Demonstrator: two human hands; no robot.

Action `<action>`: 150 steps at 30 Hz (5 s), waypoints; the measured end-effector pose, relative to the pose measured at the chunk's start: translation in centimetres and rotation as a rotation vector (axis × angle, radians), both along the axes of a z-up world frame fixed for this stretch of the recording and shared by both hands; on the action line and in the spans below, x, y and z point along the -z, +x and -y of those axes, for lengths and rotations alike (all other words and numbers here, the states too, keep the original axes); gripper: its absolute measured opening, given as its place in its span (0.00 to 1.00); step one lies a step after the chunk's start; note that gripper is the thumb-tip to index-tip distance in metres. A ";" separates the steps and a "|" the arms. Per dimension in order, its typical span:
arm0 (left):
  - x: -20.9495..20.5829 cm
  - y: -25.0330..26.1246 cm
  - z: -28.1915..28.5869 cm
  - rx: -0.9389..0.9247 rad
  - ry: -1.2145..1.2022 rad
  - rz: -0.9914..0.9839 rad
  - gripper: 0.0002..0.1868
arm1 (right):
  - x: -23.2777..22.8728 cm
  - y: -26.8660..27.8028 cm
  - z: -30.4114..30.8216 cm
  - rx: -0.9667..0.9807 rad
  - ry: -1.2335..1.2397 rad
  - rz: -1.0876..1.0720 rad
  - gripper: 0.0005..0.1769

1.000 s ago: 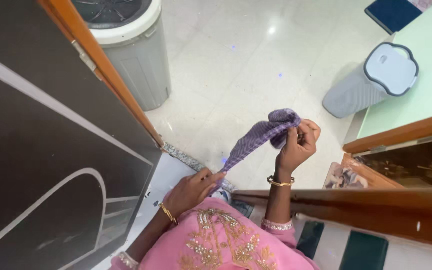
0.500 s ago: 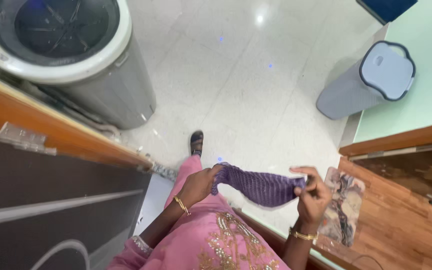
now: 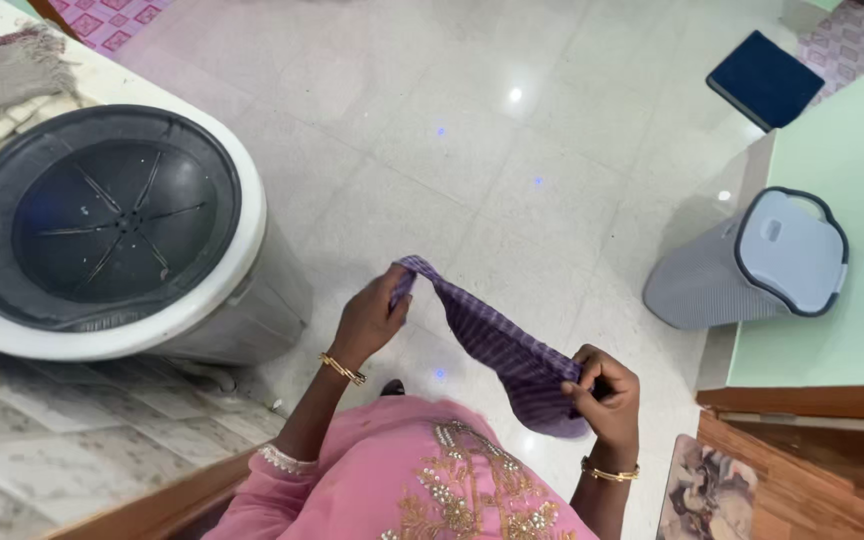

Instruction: The person cleans various bathroom fixtures by hand using a cloth, including taps, a handheld shower head, and a washbasin.

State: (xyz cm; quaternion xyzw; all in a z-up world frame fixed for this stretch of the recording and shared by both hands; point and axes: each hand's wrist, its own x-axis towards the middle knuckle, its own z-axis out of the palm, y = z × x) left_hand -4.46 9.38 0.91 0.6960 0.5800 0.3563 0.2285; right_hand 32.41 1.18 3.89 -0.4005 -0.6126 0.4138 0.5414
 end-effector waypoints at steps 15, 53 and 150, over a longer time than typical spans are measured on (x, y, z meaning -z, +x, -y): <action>1.4 -10.1 -18.8 -0.384 0.019 0.103 0.26 | -7.0 -8.3 -33.6 0.184 0.064 0.633 0.20; 0.5 -38.9 -65.6 -1.173 0.328 0.593 0.38 | -4.7 -51.6 -95.5 -0.753 0.415 0.684 0.17; 0.8 -117.9 -53.2 -2.736 0.073 -0.287 0.25 | 5.0 -182.3 -76.5 -1.896 -0.093 -0.443 0.20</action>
